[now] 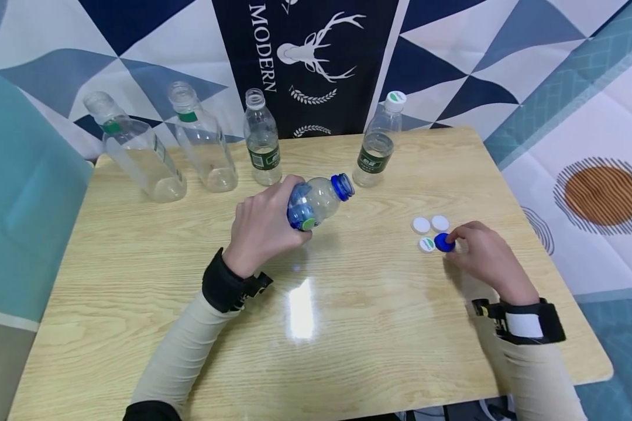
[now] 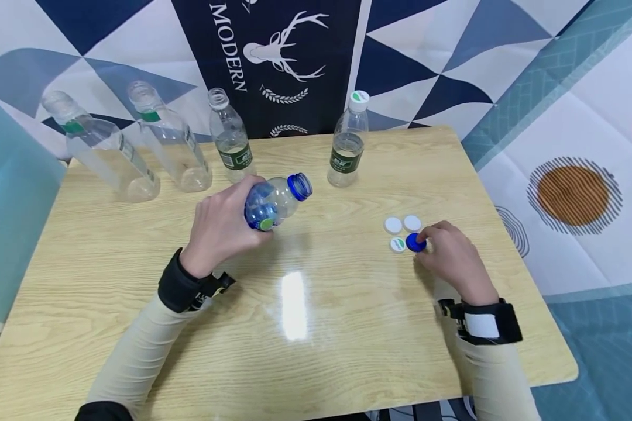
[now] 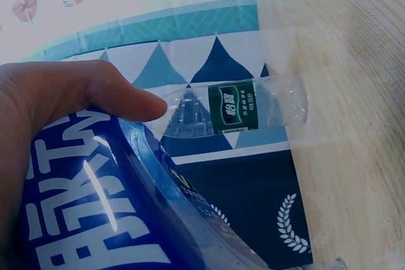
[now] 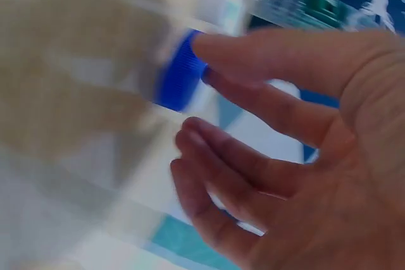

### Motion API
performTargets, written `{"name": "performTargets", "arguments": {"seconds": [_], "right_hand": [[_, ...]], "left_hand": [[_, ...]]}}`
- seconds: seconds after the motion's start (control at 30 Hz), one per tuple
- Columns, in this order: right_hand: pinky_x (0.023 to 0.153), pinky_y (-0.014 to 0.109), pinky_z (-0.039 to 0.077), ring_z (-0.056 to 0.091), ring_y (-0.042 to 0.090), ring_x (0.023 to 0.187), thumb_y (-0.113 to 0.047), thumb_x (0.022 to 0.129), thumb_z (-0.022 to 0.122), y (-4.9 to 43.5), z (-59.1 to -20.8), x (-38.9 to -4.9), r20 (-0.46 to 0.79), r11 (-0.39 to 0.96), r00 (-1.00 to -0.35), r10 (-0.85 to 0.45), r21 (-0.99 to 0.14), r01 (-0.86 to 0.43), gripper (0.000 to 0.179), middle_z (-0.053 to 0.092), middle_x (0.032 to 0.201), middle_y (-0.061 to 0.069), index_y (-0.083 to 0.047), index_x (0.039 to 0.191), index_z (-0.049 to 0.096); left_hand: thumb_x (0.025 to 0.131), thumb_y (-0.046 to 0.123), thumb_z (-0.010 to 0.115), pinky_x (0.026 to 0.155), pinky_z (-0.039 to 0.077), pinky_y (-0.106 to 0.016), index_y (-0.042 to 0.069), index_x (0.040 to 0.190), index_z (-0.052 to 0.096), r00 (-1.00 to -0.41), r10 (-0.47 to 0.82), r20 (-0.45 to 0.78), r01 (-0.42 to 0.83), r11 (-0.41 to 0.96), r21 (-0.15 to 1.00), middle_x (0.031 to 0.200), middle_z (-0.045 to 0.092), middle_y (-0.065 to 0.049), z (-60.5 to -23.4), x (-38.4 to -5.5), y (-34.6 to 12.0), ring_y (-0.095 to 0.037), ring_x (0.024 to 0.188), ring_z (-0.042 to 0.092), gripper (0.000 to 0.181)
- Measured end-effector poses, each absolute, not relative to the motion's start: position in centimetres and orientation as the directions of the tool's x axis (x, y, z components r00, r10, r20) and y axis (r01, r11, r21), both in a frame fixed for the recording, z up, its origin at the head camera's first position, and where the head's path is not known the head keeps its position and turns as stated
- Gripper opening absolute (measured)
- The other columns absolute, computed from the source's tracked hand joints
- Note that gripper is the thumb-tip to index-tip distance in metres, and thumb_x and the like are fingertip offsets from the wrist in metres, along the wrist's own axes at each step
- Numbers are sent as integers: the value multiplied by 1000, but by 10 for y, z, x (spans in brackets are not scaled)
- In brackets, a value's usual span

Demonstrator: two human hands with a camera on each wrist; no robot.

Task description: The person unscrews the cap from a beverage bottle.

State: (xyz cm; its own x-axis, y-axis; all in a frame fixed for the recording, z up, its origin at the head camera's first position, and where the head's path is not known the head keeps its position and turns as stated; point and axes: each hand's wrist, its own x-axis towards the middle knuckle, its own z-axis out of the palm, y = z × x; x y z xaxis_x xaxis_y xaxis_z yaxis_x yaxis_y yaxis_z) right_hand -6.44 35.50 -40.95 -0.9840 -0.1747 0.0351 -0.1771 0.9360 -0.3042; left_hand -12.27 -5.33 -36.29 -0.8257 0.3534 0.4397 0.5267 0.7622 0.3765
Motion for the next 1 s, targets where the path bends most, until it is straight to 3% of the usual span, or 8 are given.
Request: {"name": "performTargets", "arguments": {"seconds": [0.1, 0.27, 0.47, 0.8, 1.0], "right_hand": [[71, 49, 44, 54, 36, 97, -13, 71, 77, 345, -397, -63, 89, 930, -979, -181, -307, -200, 20, 58, 109, 19, -4, 87, 69], [66, 41, 46, 57, 28, 88, -13, 74, 75, 311, -381, -80, 209, 893, -940, -268, -311, -324, 18, 59, 106, 11, -6, 89, 69], [69, 34, 49, 57, 20, 88, -18, 76, 75, 264, -363, -112, 255, 819, -889, -381, -352, -453, 20, 59, 107, 5, -10, 94, 69], [65, 28, 51, 60, 7, 72, -7, 77, 74, 203, -334, -138, 373, 672, -827, -420, -485, -560, 14, 64, 88, -3, -9, 89, 68], [59, 24, 47, 55, 5, 68, -1, 76, 67, 190, -331, -142, 375, 651, -819, -434, -498, -573, 11, 60, 78, -6, -11, 79, 64]], "left_hand": [[50, 44, 75, 46, 41, -31, 19, 118, 56, -830, 346, 438, 521, 763, 384, 90, 62, 2, -363, -124, -56, -14, 61, 51, 76], [50, 45, 77, 48, 43, -31, 18, 119, 55, -838, 328, 437, 506, 768, 394, 93, 64, 0, -362, -126, -60, -14, 63, 52, 77], [50, 44, 77, 52, 45, -33, 19, 119, 55, -837, 297, 460, 498, 761, 415, 97, 64, 1, -361, -128, -60, -13, 68, 55, 76], [51, 42, 80, 60, 49, -33, 16, 119, 55, -838, 256, 482, 495, 729, 474, 103, 65, -2, -362, -133, -61, -15, 78, 59, 77], [51, 39, 81, 64, 49, -34, 15, 121, 54, -844, 264, 466, 501, 699, 511, 106, 64, -2, -365, -139, -65, -16, 83, 59, 78]]}}
